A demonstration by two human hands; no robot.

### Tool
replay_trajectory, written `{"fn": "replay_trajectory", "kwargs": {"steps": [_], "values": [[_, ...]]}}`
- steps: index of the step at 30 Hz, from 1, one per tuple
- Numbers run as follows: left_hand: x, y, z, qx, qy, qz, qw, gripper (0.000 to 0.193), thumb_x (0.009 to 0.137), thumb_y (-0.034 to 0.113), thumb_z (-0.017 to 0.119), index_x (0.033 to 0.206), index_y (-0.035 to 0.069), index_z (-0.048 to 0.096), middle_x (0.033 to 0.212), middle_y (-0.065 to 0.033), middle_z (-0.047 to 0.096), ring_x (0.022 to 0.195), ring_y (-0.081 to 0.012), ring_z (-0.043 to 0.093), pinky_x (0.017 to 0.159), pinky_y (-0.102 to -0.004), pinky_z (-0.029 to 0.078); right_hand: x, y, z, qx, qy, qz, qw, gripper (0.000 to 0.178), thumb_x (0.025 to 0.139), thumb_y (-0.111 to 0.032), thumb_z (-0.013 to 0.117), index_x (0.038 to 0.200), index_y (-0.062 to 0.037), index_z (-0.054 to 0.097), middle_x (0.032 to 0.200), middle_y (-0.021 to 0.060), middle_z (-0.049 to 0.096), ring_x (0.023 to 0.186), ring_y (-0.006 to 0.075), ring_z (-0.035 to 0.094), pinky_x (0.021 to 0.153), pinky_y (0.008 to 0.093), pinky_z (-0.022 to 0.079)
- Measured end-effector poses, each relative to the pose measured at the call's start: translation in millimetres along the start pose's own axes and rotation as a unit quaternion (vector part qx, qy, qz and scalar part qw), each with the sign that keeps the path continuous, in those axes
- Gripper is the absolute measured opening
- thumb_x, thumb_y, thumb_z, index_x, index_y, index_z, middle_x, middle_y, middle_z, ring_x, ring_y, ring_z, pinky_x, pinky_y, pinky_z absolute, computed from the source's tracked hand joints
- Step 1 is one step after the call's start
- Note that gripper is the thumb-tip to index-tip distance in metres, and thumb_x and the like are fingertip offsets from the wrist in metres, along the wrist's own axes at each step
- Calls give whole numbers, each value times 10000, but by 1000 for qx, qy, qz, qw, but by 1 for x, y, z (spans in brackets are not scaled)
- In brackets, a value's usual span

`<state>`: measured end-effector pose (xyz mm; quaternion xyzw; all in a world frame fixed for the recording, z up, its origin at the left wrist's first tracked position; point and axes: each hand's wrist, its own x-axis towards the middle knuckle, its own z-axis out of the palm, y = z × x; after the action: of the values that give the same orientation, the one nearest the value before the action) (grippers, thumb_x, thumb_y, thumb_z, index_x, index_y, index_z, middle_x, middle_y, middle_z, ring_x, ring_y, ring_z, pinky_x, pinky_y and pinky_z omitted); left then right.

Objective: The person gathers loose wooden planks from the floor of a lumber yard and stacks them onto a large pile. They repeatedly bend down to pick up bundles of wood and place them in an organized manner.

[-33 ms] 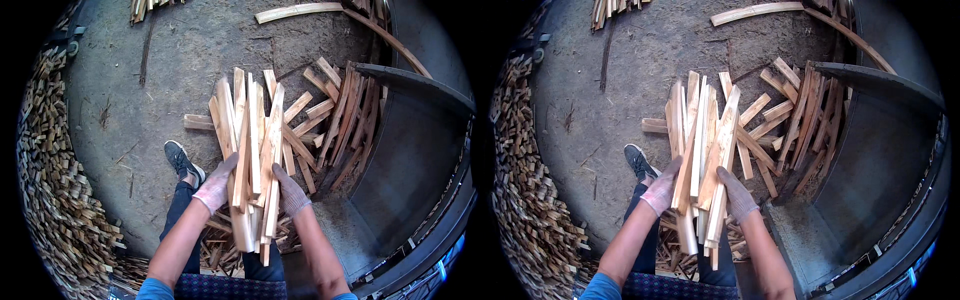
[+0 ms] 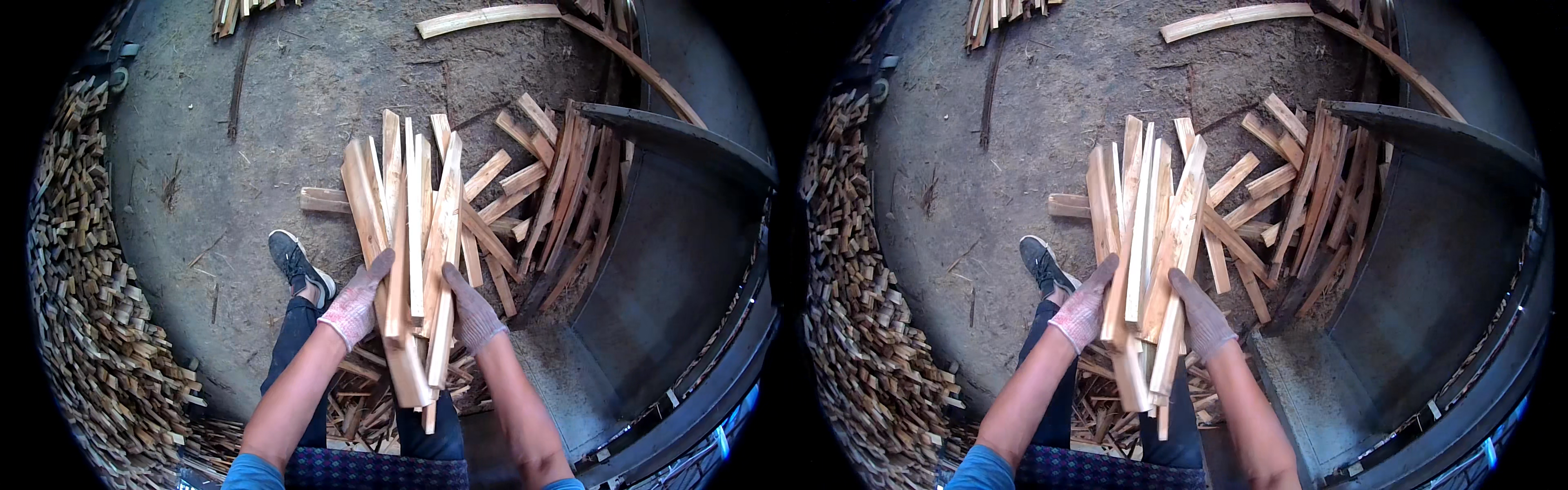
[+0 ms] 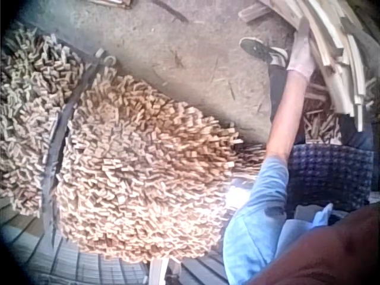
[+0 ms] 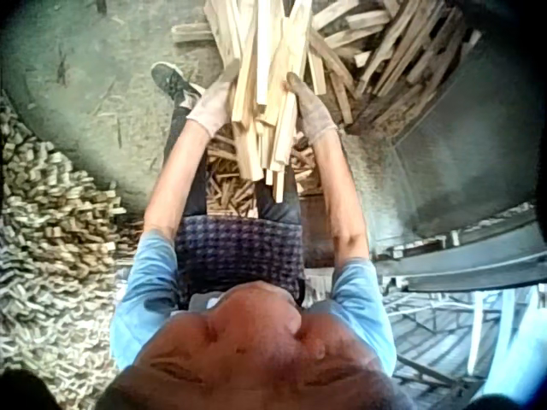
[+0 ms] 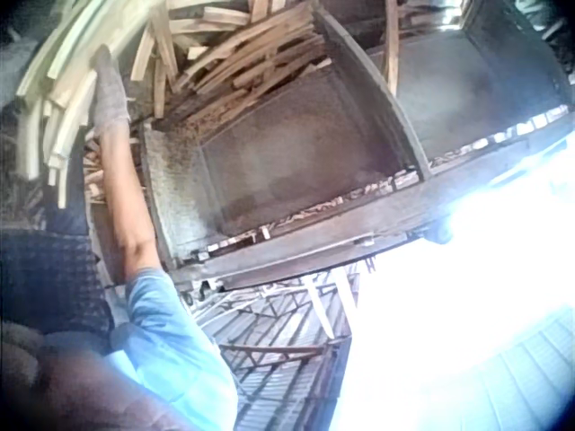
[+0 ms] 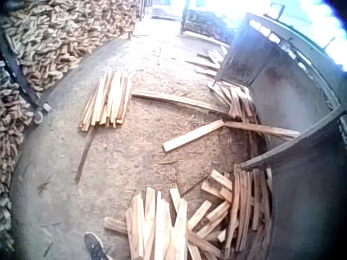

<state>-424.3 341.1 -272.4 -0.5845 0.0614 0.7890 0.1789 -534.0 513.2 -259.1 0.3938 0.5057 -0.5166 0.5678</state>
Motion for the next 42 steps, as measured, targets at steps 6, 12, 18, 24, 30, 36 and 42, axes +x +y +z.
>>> {"fn": "replay_trajectory", "kwargs": {"steps": [6, 12, 18, 24, 30, 36, 42], "values": [[-2, 2, 7, 49, -27, 53, 997, 832, 912, 514, 736, 1477, -12, 425, 1361, -173, 584, 1250, -268, 588, 1089, -377, 482, 31, 13, -10, -33, -69, -18, 997, 675, 1012, -466, 618, 1444, 36, 485, 1311, 129, 634, 1120, 179, 645, 963, 303, 532], [-13, 25, 12, 27, -55, 19, 998, 904, 923, 593, 680, 1547, 31, 345, 1471, -160, 514, 1326, -257, 536, 1128, -394, 449, 16, -5, 17, 70, -45, -20, 996, 741, 977, -546, 636, 1460, -4, 487, 1289, 125, 647, 1147, 196, 637, 986, 313, 529], [-5, 27, 10, 87, -82, -2, 993, 827, 906, 490, 752, 1515, 61, 394, 1417, -134, 564, 1278, -245, 587, 1044, -448, 529, 20, -5, 28, 1, -46, -12, 999, 655, 977, -511, 650, 1349, 21, 560, 1213, 151, 669, 1040, 191, 675, 904, 308, 565], [-18, 9, -2, 114, -94, -15, 989, 711, 964, 383, 707, 1491, 1, 421, 1410, -147, 581, 1275, -243, 589, 1094, -402, 491, -4, -4, 34, -113, -22, -24, 993, 738, 985, -526, 627, 1404, 69, 507, 1224, 149, 658, 1056, 192, 643, 940, 305, 515], [-110, -25, -6, 177, -60, 34, 982, 545, 959, 217, 703, 1412, -28, 522, 1283, -109, 661, 1213, -185, 615, 1027, -348, 514, -96, 10, 49, -334, 10, -96, 938, 729, 1012, -527, 547, 1388, 97, 510, 1232, 187, 660, 1123, 194, 599, 989, 320, 471], [-244, -52, -3, 278, -122, 173, 937, 591, 963, 429, 696, 1342, -13, 595, 1252, -92, 663, 1176, -159, 569, 1053, -322, 443, -237, 19, 109, -211, -89, -64, 971, 611, 1056, -484, 430, 1447, -19, 497, 1328, 196, 616, 1182, 190, 606, 990, 365, 497], [-347, -44, 10, 226, -133, 385, 885, 953, 865, 452, 810, 1553, 18, 314, 1425, -151, 551, 1302, -231, 516, 1110, -373, 429, -315, 10, 157, -300, -118, -274, 906, 505, 1095, -379, 411, 1404, 7, 512, 1228, 138, 636, 1078, 219, 611, 905, 352, 514]]}}
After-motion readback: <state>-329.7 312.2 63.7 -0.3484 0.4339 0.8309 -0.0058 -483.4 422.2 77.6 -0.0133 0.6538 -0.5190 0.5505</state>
